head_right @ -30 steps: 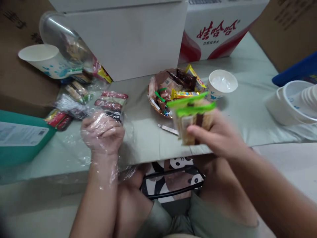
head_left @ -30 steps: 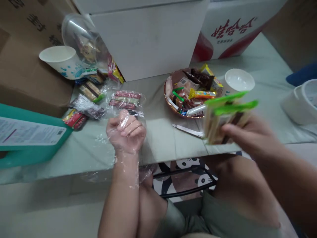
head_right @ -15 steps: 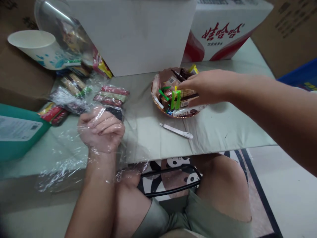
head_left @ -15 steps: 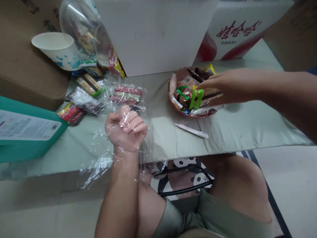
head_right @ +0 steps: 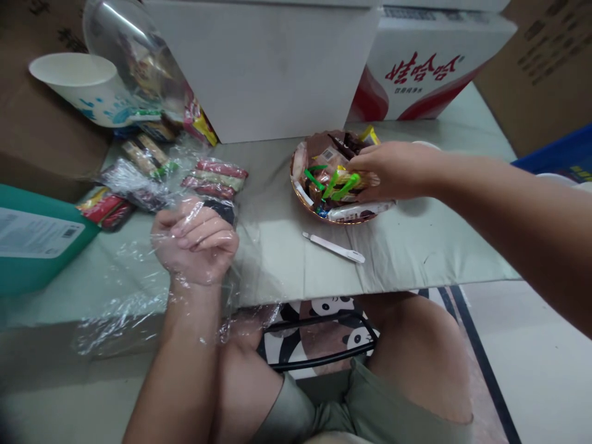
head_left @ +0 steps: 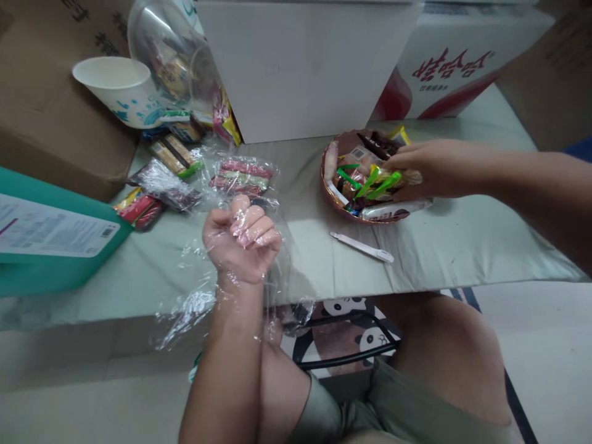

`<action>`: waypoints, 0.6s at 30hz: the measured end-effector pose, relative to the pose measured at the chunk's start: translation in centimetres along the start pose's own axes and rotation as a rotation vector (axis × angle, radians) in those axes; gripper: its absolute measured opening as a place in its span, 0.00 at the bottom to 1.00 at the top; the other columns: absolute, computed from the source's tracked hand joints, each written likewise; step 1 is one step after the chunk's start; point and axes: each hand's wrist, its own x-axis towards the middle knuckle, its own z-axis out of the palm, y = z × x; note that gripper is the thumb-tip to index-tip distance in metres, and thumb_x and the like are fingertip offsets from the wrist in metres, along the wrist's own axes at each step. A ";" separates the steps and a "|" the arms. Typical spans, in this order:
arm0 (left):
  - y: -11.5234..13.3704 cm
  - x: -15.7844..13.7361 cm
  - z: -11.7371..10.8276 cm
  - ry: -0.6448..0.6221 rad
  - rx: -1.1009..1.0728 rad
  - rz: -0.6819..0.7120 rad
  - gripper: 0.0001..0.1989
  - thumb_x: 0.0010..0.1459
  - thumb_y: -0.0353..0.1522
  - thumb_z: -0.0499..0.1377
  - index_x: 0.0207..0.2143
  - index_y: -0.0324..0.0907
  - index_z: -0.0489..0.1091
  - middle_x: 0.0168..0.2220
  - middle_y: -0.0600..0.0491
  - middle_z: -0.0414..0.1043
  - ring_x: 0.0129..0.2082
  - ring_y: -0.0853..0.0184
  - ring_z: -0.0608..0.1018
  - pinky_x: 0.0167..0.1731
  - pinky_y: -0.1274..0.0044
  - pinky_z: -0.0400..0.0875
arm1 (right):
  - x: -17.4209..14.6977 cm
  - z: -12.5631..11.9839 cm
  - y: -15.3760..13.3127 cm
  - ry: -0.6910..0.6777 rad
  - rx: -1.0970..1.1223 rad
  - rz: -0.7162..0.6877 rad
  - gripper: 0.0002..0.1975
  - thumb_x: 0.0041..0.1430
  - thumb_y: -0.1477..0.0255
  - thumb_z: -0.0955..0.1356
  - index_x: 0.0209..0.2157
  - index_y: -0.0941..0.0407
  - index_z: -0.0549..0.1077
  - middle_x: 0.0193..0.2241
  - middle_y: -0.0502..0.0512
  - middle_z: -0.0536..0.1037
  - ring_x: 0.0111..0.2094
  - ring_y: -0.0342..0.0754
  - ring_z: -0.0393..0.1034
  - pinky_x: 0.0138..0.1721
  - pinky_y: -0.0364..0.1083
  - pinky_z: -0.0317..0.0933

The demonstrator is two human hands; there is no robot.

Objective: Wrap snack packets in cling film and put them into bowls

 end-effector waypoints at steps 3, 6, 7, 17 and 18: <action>0.0 -0.1 0.0 0.066 0.138 0.055 0.24 0.47 0.26 0.58 0.23 0.43 0.38 0.15 0.64 0.43 0.11 0.82 0.52 0.13 0.91 0.57 | -0.4 0.8 0.5 0.081 -0.087 -0.106 0.37 0.32 0.62 0.84 0.50 0.49 0.81 0.45 0.51 0.81 0.36 0.43 0.71 0.32 0.44 0.54; 0.0 -0.2 0.0 0.132 0.268 0.093 0.24 0.52 0.29 0.57 0.23 0.42 0.38 0.16 0.63 0.39 0.12 0.81 0.48 0.13 0.91 0.55 | -0.8 1.7 0.8 0.149 -0.121 -0.272 0.31 0.53 0.60 0.78 0.58 0.48 0.75 0.51 0.59 0.79 0.48 0.53 0.74 0.42 0.49 0.63; 0.1 -0.2 0.0 0.147 0.301 0.102 0.24 0.53 0.30 0.57 0.23 0.42 0.38 0.17 0.63 0.38 0.13 0.81 0.47 0.13 0.90 0.55 | -1.0 2.1 0.6 0.167 -0.137 -0.287 0.28 0.59 0.61 0.75 0.60 0.49 0.74 0.52 0.61 0.79 0.51 0.56 0.74 0.46 0.52 0.65; -0.1 -1.3 0.1 0.181 0.481 0.097 0.26 0.63 0.41 0.56 0.22 0.43 0.42 0.14 0.64 0.34 0.10 0.80 0.38 0.07 0.84 0.40 | -10.3 6.4 -10.4 0.501 0.348 -0.284 0.25 0.63 0.62 0.69 0.61 0.48 0.68 0.51 0.62 0.77 0.54 0.60 0.73 0.56 0.63 0.67; -0.3 -1.5 -0.1 0.184 0.494 0.098 0.26 0.63 0.43 0.56 0.22 0.44 0.44 0.13 0.64 0.34 0.08 0.79 0.40 0.07 0.83 0.40 | -10.5 8.0 -11.6 0.424 0.577 -0.200 0.23 0.63 0.62 0.68 0.59 0.48 0.67 0.50 0.61 0.77 0.52 0.57 0.74 0.54 0.61 0.70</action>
